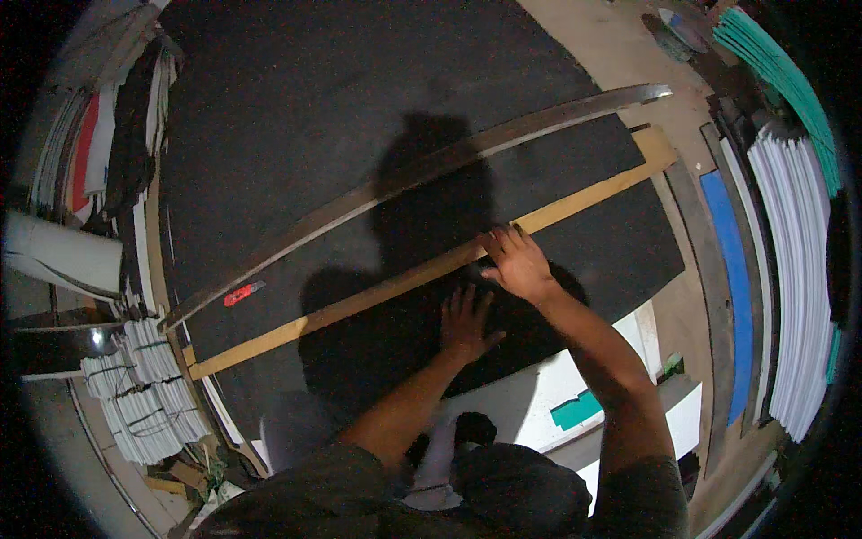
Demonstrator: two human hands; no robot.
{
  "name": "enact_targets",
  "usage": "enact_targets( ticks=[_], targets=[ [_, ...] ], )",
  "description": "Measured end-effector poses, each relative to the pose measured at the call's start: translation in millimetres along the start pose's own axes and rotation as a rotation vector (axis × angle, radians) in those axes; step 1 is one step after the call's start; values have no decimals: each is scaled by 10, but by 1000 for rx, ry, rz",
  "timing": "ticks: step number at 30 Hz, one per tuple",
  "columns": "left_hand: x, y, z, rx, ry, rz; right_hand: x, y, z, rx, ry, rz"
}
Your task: The person sits on the floor and uses a utility knife and a metal straightedge to cut a large black sheet into smaller rectangular pieces. They measure and mark the sheet using a green template before making precise cuts along the straightedge. The cut pieces are stacked on top of each other.
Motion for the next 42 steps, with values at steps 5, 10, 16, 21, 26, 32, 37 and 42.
enact_targets(
  ticks=[5,10,16,21,26,32,37,42],
  targets=[
    [-280,33,-895,-143,188,593,119,588,-237,76,11,13],
    [-288,382,-488,79,139,452,587,161,292,288,94,115],
    [-79,735,858,608,-39,224,-289,-1468,500,778,47,234],
    [443,696,2196,1077,-39,-166,-588,-3212,714,1315,-54,357],
    [924,34,3335,1580,89,-581,-661,-4816,-54,1882,0,415],
    [1302,-1033,3883,2211,307,-906,-409,-5492,-2075,2446,398,126],
    [1989,-1242,4088,2527,598,-991,55,-5552,-2517,2526,449,97],
    [2039,-1346,3992,2547,466,-930,167,-5609,-2833,2409,399,222]
  ],
)
Point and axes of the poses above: each hand's wrist, its own y-axis towards the middle knuckle, its own x-axis out of the palm, z = x × y, the point moved 2 cm from there along y, towards the middle knuckle, and after that the axes turned 15 degrees about x, right-handed, at the moved point
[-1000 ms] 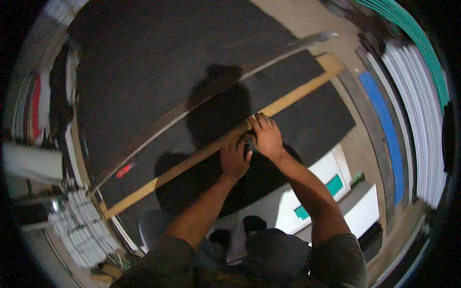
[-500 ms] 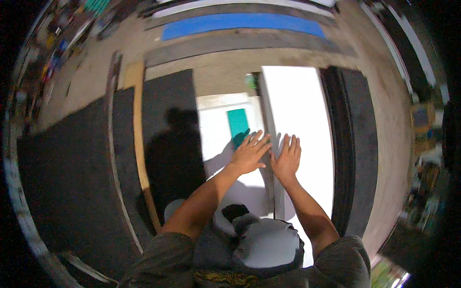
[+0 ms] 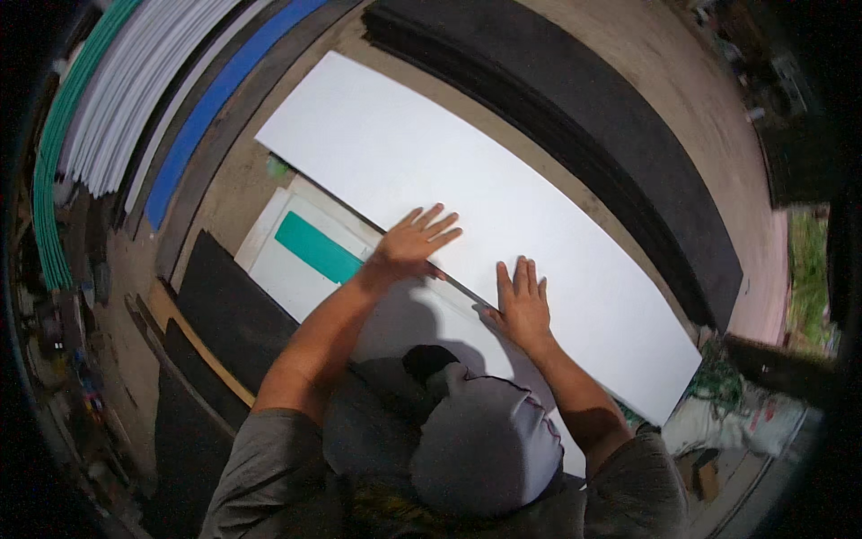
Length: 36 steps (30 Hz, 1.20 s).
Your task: The person sits on the floor and uses a utility knife and a metal straightedge to cut a large black sheet into smaller rectangular pieces. They measure and mark the sheet using a green template before making precise cuts along the straightedge. The cut pieces are stacked on top of each other.
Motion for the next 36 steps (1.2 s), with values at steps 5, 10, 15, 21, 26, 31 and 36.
enact_targets(
  ticks=[5,10,15,21,26,31,36],
  targets=[
    [-220,85,37,-52,133,-29,-47,35,203,-84,67,111],
    [-825,88,211,-17,369,527,-781,-214,166,80,85,206],
    [-1840,590,166,-128,367,725,-2050,-74,418,131,119,299],
    [-1827,951,228,-393,366,666,-2375,636,998,26,595,-119],
    [-542,714,417,-798,-39,474,-1267,1385,1506,176,418,-48],
    [348,140,517,-1211,-158,688,-707,1642,1472,309,337,-8],
    [429,67,483,-1463,-438,1046,-634,1678,1530,317,465,-13]
  ],
)
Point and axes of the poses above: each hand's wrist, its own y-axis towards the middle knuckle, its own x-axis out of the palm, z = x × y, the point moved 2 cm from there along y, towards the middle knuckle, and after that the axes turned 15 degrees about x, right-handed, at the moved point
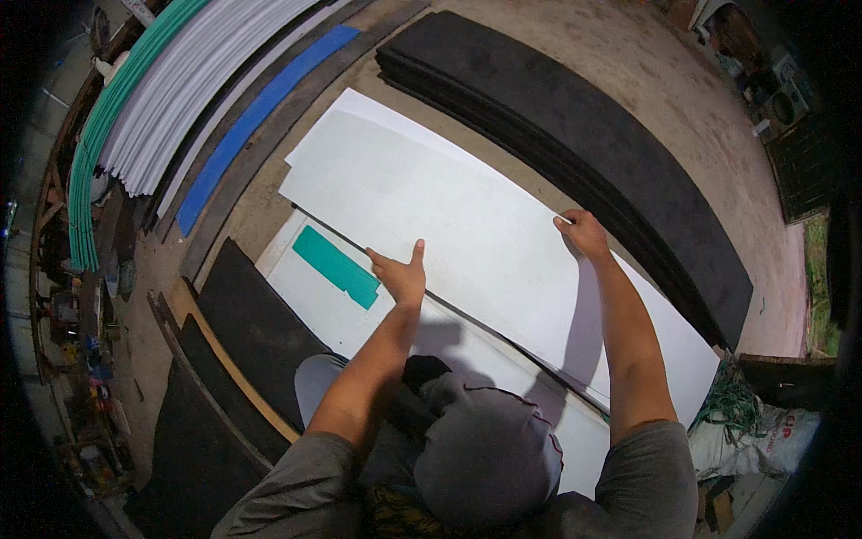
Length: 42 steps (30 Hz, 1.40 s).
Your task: The person sits on the floor and uses a utility knife and a metal straightedge to cut a large black sheet into smaller rectangular pieces. They measure and mark the sheet using a green template before making precise cuts along the straightedge. The cut pieces are stacked on top of each other.
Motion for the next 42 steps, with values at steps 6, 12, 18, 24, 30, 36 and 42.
enact_targets(
  ticks=[6,12,18,24,30,36,42],
  targets=[
    [50,143,-147,-40,-135,93,-43,-372,433,-108,-114,317],
    [132,259,-218,39,-108,154,-336,-687,1544,7,-129,462],
    [56,402,-97,172,-57,35,-207,-896,1619,48,-102,526],
    [31,523,-244,167,-213,-102,-43,-826,1647,6,-66,620],
    [-32,554,-285,167,-83,-127,-18,-965,1611,44,-83,637],
    [42,693,-346,224,-61,-168,-139,-1239,1534,87,-71,552],
    [10,315,-66,413,564,-153,144,-2414,2494,502,131,1029]
  ],
)
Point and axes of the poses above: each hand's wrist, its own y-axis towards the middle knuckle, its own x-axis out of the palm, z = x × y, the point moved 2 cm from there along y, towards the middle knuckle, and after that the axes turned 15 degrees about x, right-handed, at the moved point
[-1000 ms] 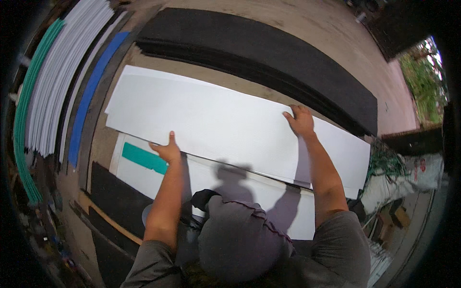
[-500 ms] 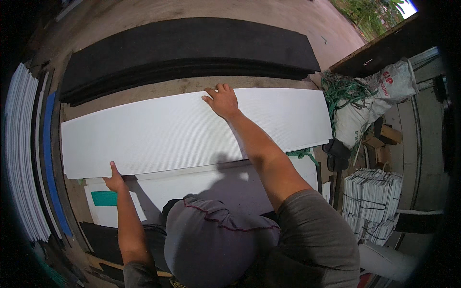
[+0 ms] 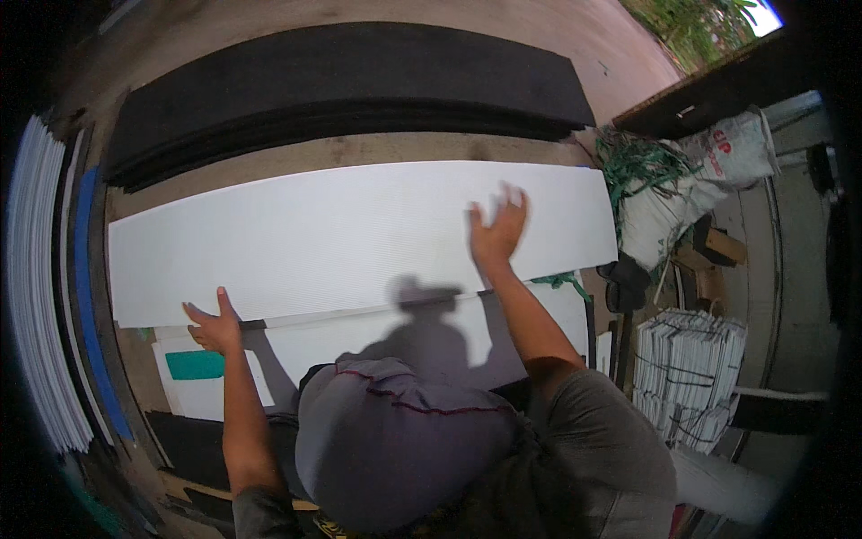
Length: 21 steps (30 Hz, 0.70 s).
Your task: The person sits on the floor and uses a utility knife and a metal straightedge to cut a large black sheet into smaller rectangular pieces. They measure and mark the sheet using a green template before making precise cuts along the straightedge. The cut pieces are stacked on top of each other.
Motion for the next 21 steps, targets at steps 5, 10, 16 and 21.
enact_targets(
  ticks=[5,10,16,21],
  targets=[
    [35,-417,360,502,156,-105,-296,55,2022,1158,133,439],
    [70,-467,374,627,66,-243,19,258,2661,1206,1006,214],
    [53,-426,438,605,-31,-251,226,456,2704,1424,1003,136],
    [62,-327,325,580,-163,-195,135,490,2483,562,-791,344]
  ],
)
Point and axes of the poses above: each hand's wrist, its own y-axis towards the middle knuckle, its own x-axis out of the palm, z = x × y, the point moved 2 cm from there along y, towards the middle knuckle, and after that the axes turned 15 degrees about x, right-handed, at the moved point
